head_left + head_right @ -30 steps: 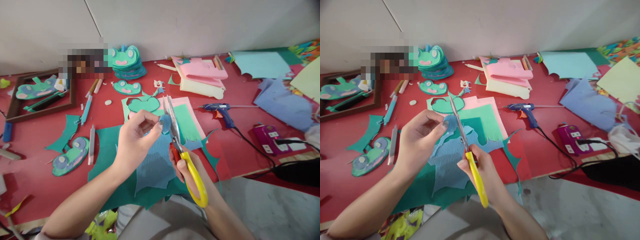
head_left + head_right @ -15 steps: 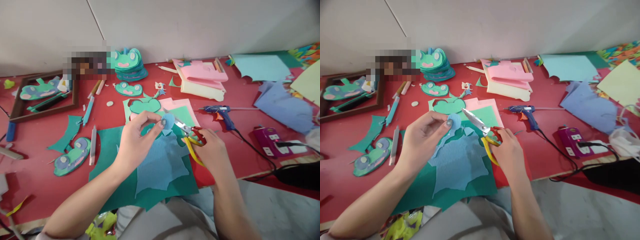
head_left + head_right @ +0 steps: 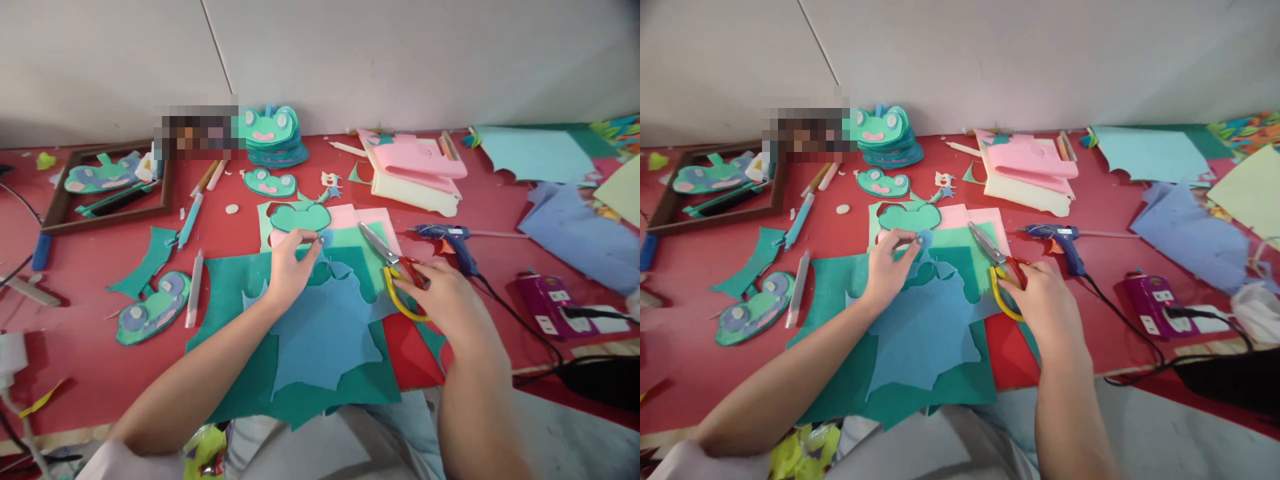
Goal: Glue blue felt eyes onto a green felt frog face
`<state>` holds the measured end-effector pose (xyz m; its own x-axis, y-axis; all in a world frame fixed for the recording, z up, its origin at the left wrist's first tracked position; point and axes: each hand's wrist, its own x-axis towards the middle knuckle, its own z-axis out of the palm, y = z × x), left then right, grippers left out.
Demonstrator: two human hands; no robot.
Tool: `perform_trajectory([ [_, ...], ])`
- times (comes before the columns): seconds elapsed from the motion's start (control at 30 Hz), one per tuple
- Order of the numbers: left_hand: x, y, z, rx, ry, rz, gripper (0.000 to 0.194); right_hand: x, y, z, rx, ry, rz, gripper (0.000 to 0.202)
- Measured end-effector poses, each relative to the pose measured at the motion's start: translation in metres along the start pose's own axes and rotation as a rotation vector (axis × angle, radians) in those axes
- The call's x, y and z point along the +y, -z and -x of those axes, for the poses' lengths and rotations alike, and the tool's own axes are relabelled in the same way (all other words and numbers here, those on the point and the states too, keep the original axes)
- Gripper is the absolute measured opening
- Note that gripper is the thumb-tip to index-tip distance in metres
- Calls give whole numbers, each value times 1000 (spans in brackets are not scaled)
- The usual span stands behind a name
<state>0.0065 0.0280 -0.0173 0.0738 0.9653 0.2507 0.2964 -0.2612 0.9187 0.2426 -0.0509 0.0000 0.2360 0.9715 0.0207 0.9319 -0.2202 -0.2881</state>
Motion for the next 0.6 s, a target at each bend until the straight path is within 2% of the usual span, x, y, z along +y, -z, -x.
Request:
perform_trajectory([
  [0.1,-11,1,-3,50,53,-4,11,-33,17,2,243,14,-118,28],
  [0.13,-12,1,-4,58,56,-6,11,-48,20,1,262,62,-225,28],
  [0.23,-12,4,-4,30,34,-12,11,-93,14,-10,30,242,-593,32],
  [0.27,-12,4,-5,23,33,-6,10,-104,7,-15,-14,256,-660,35],
  [0.3,-12,4,-5,18,39,4,10,-113,-3,-21,23,249,-694,38],
  [0.4,-14,5,-5,11,67,44,9,-122,-33,-36,113,239,-727,38],
  [0.5,-15,5,-6,-36,76,45,10,-115,-53,-44,21,216,-873,33],
  [0.6,-15,6,-6,-65,85,31,10,-109,-59,-49,-64,158,-972,30],
])
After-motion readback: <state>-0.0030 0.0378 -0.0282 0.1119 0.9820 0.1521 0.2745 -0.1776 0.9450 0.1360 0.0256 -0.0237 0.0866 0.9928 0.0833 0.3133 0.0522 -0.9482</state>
